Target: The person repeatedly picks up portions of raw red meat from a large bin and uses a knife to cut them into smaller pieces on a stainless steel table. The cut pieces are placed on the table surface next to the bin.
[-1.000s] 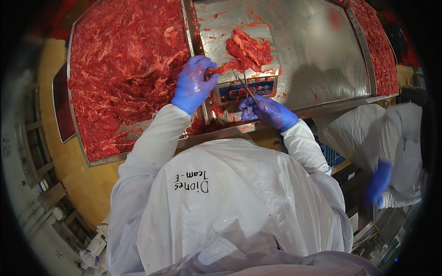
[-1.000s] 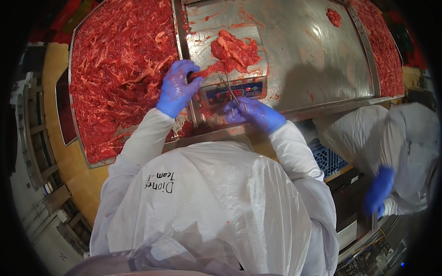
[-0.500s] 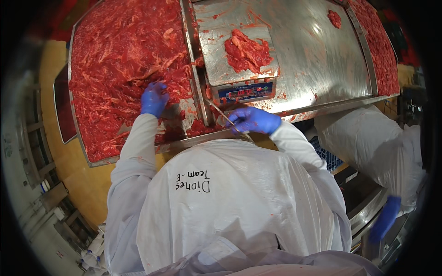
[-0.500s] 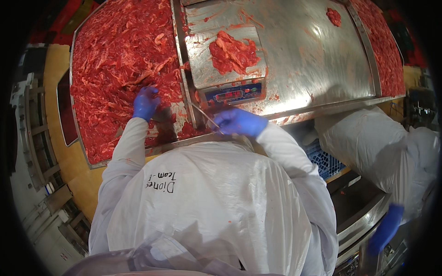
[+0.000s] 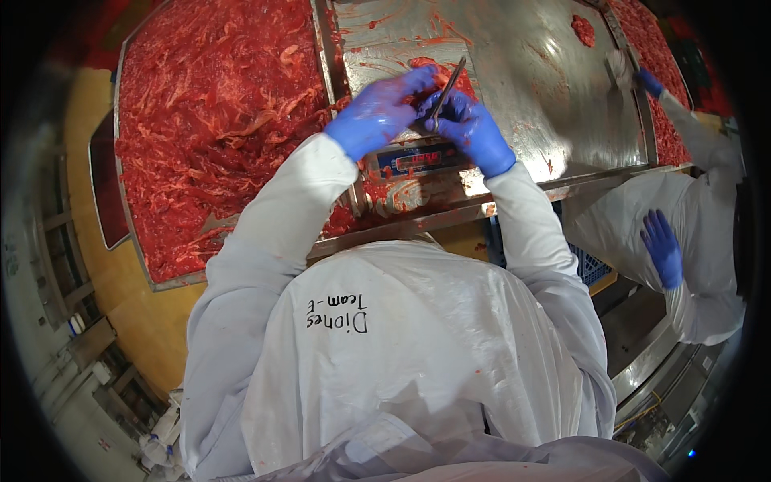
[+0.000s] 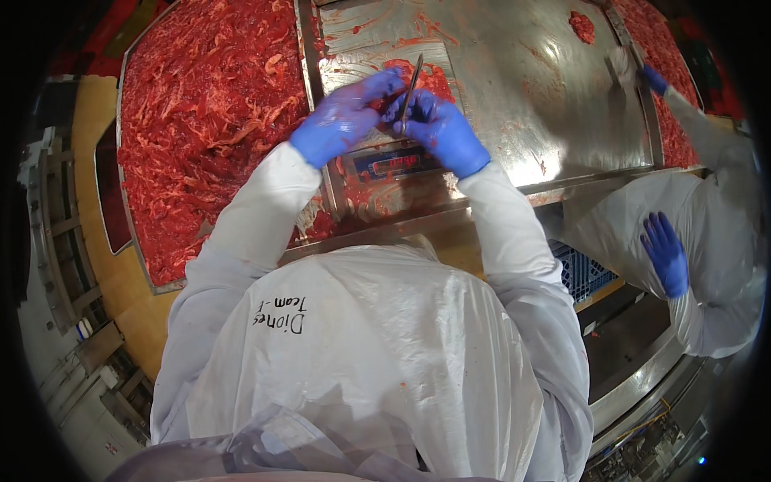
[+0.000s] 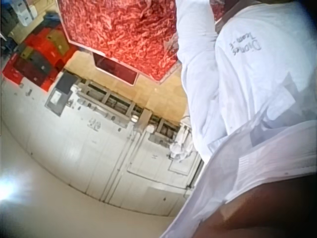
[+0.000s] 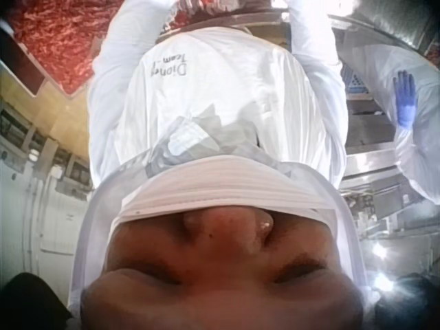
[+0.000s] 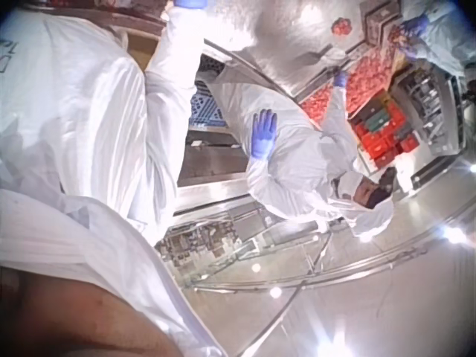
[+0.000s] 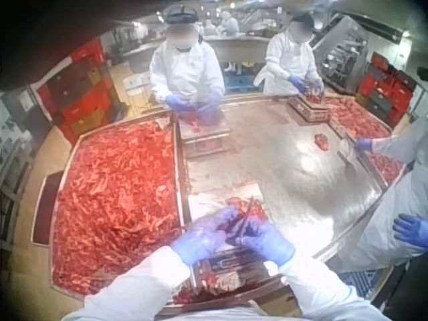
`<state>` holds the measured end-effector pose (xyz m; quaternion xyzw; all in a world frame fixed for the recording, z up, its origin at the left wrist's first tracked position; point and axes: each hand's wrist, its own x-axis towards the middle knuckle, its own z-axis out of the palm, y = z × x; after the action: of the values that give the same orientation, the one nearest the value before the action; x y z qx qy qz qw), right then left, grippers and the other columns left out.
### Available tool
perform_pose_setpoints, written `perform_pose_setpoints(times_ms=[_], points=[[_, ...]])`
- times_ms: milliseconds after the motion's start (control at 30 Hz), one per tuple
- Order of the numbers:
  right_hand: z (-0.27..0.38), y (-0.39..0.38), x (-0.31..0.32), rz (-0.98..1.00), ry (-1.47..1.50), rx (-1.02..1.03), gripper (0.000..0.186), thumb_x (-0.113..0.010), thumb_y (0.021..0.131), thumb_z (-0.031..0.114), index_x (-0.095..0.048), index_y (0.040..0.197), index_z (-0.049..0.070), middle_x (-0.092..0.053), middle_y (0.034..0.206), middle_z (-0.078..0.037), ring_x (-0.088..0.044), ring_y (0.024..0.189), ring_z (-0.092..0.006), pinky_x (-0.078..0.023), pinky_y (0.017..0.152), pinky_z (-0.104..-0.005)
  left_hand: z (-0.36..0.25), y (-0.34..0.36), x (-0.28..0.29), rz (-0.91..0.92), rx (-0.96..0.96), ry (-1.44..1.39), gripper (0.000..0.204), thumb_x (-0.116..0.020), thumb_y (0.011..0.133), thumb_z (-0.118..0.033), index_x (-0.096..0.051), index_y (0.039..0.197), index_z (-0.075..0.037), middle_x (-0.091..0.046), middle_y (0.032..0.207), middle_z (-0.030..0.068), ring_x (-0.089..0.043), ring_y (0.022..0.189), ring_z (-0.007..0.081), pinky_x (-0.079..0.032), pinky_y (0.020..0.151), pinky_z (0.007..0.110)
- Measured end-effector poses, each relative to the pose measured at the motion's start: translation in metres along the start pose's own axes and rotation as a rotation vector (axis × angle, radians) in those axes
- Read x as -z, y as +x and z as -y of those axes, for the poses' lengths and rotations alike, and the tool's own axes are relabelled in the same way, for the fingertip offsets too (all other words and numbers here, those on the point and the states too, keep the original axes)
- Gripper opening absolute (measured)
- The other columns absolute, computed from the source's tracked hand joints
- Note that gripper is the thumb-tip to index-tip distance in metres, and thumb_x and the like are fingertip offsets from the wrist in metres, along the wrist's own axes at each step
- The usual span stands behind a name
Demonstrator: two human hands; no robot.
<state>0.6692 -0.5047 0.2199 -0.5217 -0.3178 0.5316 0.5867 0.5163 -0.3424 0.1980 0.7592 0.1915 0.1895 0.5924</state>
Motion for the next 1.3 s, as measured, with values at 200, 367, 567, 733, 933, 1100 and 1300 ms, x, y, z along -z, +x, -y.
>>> perform_pose_setpoints(times_ms=[200,367,567,733,933,1100,1300], points=[[-0.007,-0.038,-0.006,-0.028,-0.087,-0.051,0.031,-0.076,0.094,0.005,-0.064,0.123,0.001,-0.072,0.117,-0.01,-0.066,0.114,-0.0188,-0.05,0.105,-0.034,0.024,-0.093,0.104,-0.199,0.258,0.501,0.032,-0.072,0.09,-0.011,-0.067,0.121,-0.004,-0.071,0.118,0.0187,-0.07,0.107,0.0324,-0.056,0.092,0.041],[-0.034,-0.062,0.004,-0.028,0.02,-0.137,0.031,-0.076,0.093,0.002,-0.064,0.122,0.002,-0.073,0.115,-0.01,-0.068,0.114,-0.0201,-0.052,0.105,-0.0356,0.094,-0.224,0.07,0.064,0.289,0.787,0.022,-0.078,0.086,-0.016,-0.067,0.104,-0.008,-0.065,0.1,0.0195,-0.068,0.093,0.041,-0.055,0.084,0.05],[-0.032,-0.066,0.004,-0.067,0.046,-0.129,0.032,-0.076,0.093,0.002,-0.064,0.123,0.002,-0.073,0.115,-0.011,-0.069,0.112,-0.0207,-0.053,0.104,-0.0358,0.088,-0.18,0.074,0.349,0.412,0.3,0.022,-0.075,0.088,-0.015,-0.069,0.107,-0.006,-0.071,0.099,0.0143,-0.071,0.088,0.0268,-0.056,0.079,0.041],[-0.024,-0.072,0.009,-0.127,0.044,-0.136,0.034,-0.077,0.091,0.001,-0.064,0.123,0.001,-0.074,0.114,-0.011,-0.07,0.11,-0.0218,-0.053,0.104,-0.0357,-0.072,-0.07,0.062,0.386,0.418,-0.418,0.017,-0.073,0.089,-0.011,-0.07,0.103,-0.002,-0.073,0.109,0.0074,-0.067,0.092,0.0164,-0.054,0.082,0.034],[-0.022,-0.101,0.02,-0.212,0.032,-0.045,0.031,-0.075,0.094,0.007,-0.065,0.123,0.001,-0.076,0.112,-0.014,-0.073,0.109,-0.0242,-0.054,0.103,-0.039,0.008,-0.078,0.089,0.039,0.131,0.653,0.023,-0.072,0.092,-0.018,-0.07,0.11,-0.004,-0.069,0.096,0.0144,-0.069,0.09,0.0291,-0.056,0.085,0.038],[-0.042,-0.13,0.051,-0.402,-0.016,-0.09,0.03,-0.074,0.095,0.009,-0.065,0.122,0.0,-0.076,0.112,-0.014,-0.073,0.107,-0.0245,-0.054,0.104,-0.0399,0.06,-0.184,0.065,0.508,0.132,0.604,0.012,-0.074,0.087,-0.006,-0.07,0.098,-0.002,-0.069,0.088,0.0124,-0.068,0.08,0.0261,-0.056,0.077,0.039],[-0.021,-0.126,0.062,-0.465,0.005,-0.03,0.025,-0.074,0.095,0.003,-0.065,0.118,-0.001,-0.075,0.111,-0.012,-0.074,0.107,-0.0242,-0.054,0.103,-0.0363,0.004,-0.132,0.07,0.511,0.445,-0.232,0.005,-0.07,0.09,-0.004,-0.071,0.095,-0.005,-0.07,0.09,0.0024,-0.066,0.079,0.0172,-0.055,0.077,0.035]])
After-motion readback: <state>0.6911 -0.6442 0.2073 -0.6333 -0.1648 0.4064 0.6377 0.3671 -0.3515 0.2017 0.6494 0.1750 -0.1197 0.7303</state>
